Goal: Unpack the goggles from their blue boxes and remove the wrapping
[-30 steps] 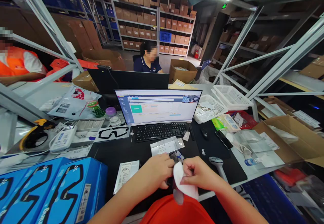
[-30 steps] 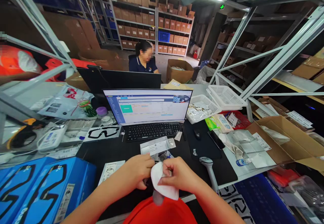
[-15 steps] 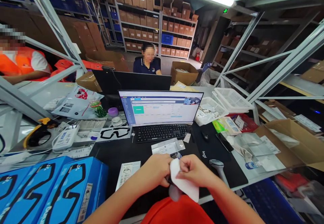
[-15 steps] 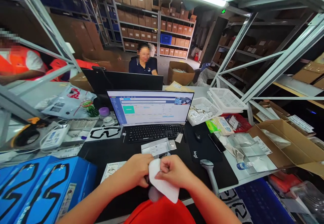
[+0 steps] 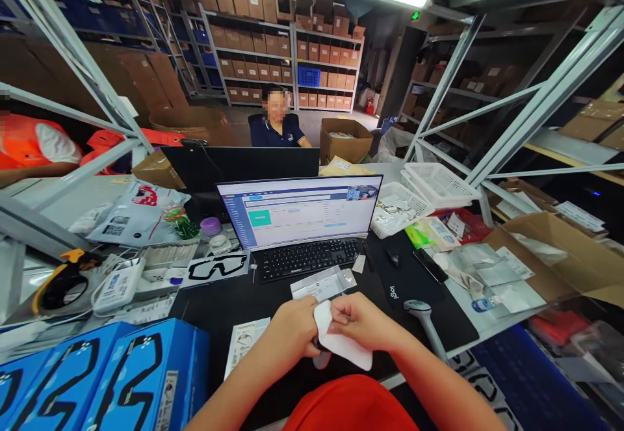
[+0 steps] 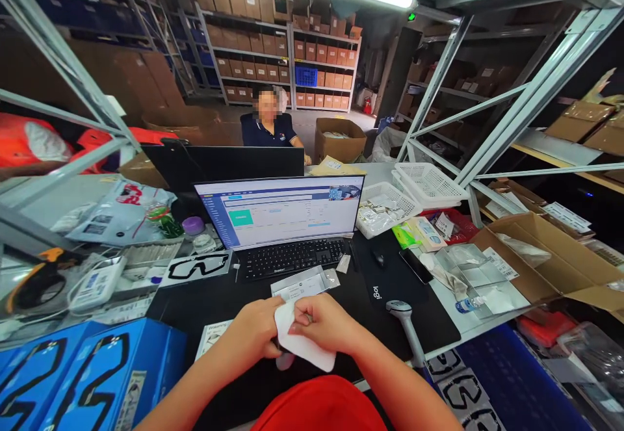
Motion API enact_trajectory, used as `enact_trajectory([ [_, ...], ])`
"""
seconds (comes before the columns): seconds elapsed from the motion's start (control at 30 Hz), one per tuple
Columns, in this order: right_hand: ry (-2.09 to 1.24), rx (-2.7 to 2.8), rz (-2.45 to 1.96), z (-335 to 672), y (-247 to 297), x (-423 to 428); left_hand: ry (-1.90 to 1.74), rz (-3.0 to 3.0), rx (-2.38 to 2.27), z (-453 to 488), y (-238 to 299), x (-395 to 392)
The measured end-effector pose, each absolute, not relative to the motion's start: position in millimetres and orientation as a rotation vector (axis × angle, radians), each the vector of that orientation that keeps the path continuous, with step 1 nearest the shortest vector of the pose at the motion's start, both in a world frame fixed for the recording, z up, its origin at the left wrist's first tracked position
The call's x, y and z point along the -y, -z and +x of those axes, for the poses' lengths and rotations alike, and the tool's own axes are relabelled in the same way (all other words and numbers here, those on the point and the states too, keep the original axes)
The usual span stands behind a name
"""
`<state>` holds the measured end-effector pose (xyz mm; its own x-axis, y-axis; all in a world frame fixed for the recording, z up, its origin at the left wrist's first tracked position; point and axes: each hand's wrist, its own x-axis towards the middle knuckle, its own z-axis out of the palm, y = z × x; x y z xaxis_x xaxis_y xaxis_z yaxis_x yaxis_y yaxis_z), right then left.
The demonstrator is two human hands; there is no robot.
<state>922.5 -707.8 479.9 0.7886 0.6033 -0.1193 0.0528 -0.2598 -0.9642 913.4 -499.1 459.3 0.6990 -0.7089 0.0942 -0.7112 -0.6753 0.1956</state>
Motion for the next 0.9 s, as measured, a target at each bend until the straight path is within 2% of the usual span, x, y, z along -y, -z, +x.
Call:
enact_trajectory([
  [0.17, -0.914, 0.613, -1.476, 938.6, -472.3, 743.3, -0.145, 2.531, 1.217, 909.4, -470.7, 487.8],
  [0.27, -0.915, 0.644, -1.476, 941.8, -474.1, 752.9, -0.174, 2.488, 1.184, 907.3, -470.0, 488.5],
  [0.47, -0.634, 0.695, -1.802, 932.5, -484.2, 716.9, -0.19, 2.516, 1.08, 910.3, -456.3, 500.1],
  [0.6, -0.645, 0.475, -1.561, 942.5, -471.0, 730.9, -0.251, 2.556, 1.035, 906.0, -461.5, 497.8],
  [0.8, 0.042, -0.092, -1.187, 938.7, -438.4, 770.5, -0.296, 2.487, 0.503, 888.3, -473.4, 503.9],
  [0.9, 0.125, -0.229, -0.954, 920.0, -424.9, 768.4, -0.369, 2.482, 0.234, 886.6, -469.8, 519.0],
])
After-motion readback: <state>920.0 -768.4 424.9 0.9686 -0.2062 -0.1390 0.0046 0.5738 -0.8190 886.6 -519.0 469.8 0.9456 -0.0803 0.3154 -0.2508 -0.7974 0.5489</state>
